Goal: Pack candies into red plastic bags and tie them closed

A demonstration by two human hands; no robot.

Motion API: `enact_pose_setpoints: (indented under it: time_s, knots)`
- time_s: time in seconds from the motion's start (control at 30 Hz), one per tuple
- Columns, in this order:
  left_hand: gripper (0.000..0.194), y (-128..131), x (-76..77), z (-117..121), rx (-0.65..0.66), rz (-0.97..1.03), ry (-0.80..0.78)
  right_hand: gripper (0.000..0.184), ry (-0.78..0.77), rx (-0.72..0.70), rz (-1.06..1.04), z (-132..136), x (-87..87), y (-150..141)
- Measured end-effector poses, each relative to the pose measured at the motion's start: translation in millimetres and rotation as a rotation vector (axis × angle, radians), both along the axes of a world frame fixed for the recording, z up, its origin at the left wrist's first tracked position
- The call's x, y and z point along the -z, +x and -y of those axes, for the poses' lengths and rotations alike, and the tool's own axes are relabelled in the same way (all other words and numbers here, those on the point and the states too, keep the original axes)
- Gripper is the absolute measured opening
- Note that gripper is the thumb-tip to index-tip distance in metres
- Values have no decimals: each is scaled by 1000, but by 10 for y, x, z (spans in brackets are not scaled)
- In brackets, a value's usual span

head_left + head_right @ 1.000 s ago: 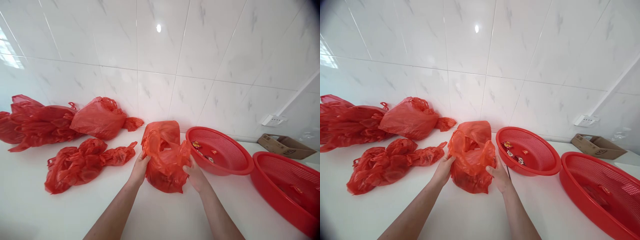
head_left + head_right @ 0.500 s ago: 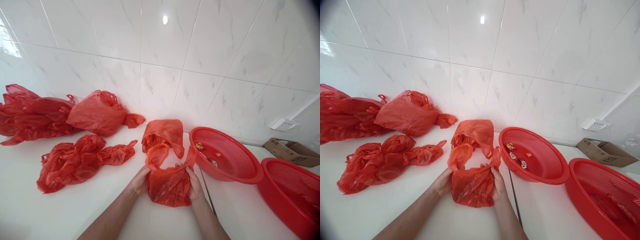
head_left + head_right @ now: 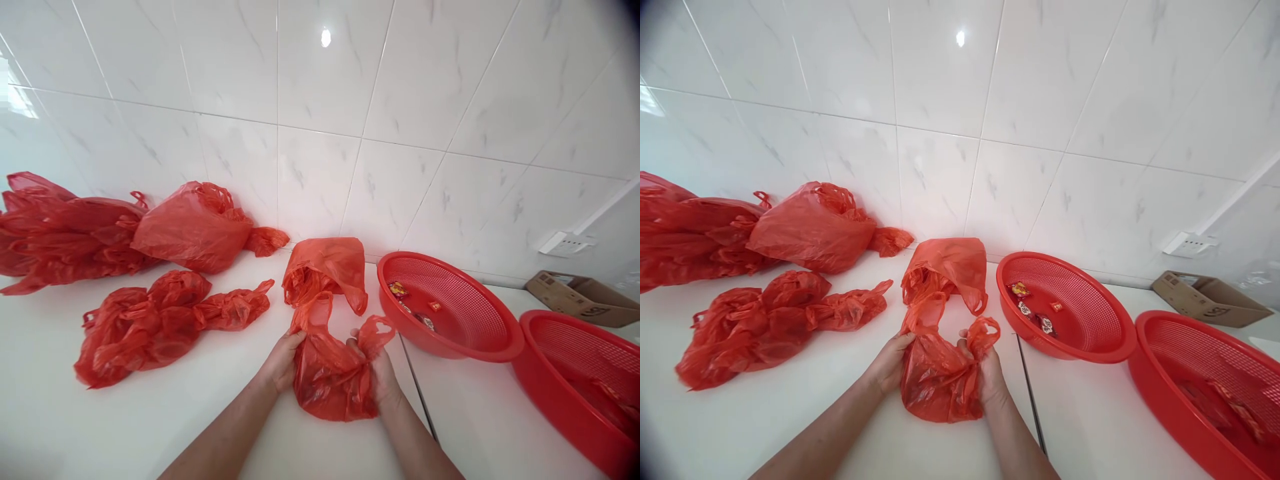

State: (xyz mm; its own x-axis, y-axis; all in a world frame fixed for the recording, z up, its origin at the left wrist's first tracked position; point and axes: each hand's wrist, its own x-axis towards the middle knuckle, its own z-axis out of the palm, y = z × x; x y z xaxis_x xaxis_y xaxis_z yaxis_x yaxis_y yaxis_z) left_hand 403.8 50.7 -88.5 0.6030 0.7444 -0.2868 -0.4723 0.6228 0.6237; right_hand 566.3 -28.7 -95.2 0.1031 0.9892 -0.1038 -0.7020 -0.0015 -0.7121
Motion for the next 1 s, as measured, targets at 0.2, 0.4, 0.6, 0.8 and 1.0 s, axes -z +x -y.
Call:
enact_pose_setpoints:
  time_s: [0.2,0.4,0.6,0.8,1.0]
  knots:
    - [15,-5,12,0,-6,30,48,46,31,-93,39,0,-21,-171]
    - [17,31,-56,56,74,-32,282,53,110,-156,124,-94,-144,-328]
    - [32,123,38,87,80,-243,406,29,21,-94,97,-150,24,-272]
    - [58,16,-12,169,-25,-333,756,18,-19,25,28,-177,57,-220]
    - [57,4,-223,328,-93,-360,1181,15,-46,70,55,-176,55,-244]
